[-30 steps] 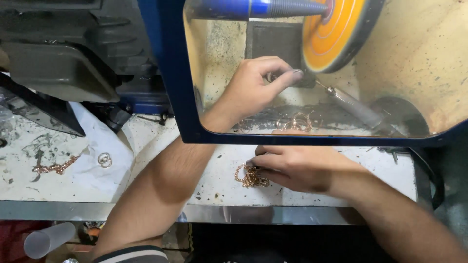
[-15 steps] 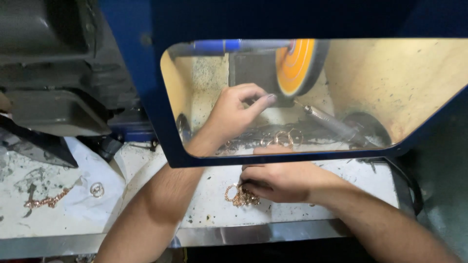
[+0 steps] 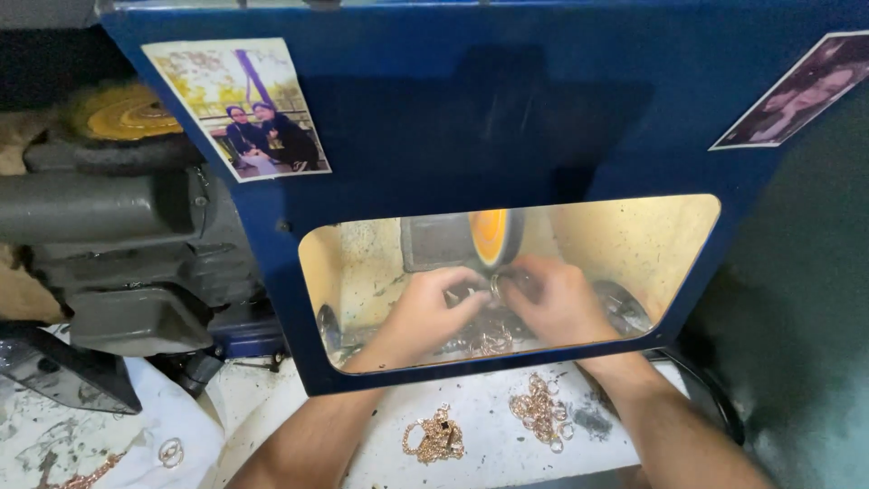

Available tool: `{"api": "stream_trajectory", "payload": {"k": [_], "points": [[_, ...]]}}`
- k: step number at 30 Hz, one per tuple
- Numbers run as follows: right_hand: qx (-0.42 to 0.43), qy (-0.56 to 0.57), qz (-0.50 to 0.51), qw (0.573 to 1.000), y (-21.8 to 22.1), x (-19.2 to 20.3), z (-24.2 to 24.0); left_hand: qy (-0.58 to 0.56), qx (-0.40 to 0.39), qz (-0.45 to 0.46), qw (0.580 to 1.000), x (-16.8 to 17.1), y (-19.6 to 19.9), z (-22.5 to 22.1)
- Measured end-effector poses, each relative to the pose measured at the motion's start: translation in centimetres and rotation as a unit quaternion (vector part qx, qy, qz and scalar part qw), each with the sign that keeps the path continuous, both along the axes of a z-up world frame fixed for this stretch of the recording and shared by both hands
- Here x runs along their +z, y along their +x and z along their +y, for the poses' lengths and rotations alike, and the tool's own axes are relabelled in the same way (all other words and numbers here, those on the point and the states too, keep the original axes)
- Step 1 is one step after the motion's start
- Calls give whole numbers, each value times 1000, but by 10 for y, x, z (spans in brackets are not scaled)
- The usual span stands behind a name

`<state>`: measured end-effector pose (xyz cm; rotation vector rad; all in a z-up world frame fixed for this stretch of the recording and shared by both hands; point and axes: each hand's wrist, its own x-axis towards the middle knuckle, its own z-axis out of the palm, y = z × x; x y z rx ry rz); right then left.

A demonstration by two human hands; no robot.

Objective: Polishing a small jewelry item using a rotating polishing wheel inside a protective box.

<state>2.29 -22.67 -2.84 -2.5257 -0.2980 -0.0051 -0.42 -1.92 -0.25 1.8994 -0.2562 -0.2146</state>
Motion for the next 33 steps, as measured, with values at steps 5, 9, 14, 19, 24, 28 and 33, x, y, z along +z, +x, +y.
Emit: {"api": "stream_trajectory", "payload": {"k": [5, 9, 14, 19, 24, 28, 33], "points": [[-20, 1, -29, 999, 6, 8, -7, 46, -17, -50, 998, 2, 11, 8], [-38, 15, -23, 999, 12, 10, -12, 273, -56, -122, 953, 3, 30, 7], [-57, 89, -53, 993, 21, 12, -21, 327, -115, -128, 929, -32, 63, -17], [-34, 117, -99, 988, 27, 16, -27, 364, -107, -124, 917, -53, 85, -27], [-24, 151, -76, 985, 21, 33, -20, 256, -56, -13, 965, -4, 45, -14], [-5, 145, -73, 987, 23, 27, -19, 196, -56, 34, 978, 13, 30, -4], [5, 125, -88, 988, 22, 21, -19, 140, -86, -27, 986, 19, 25, -2]]}}
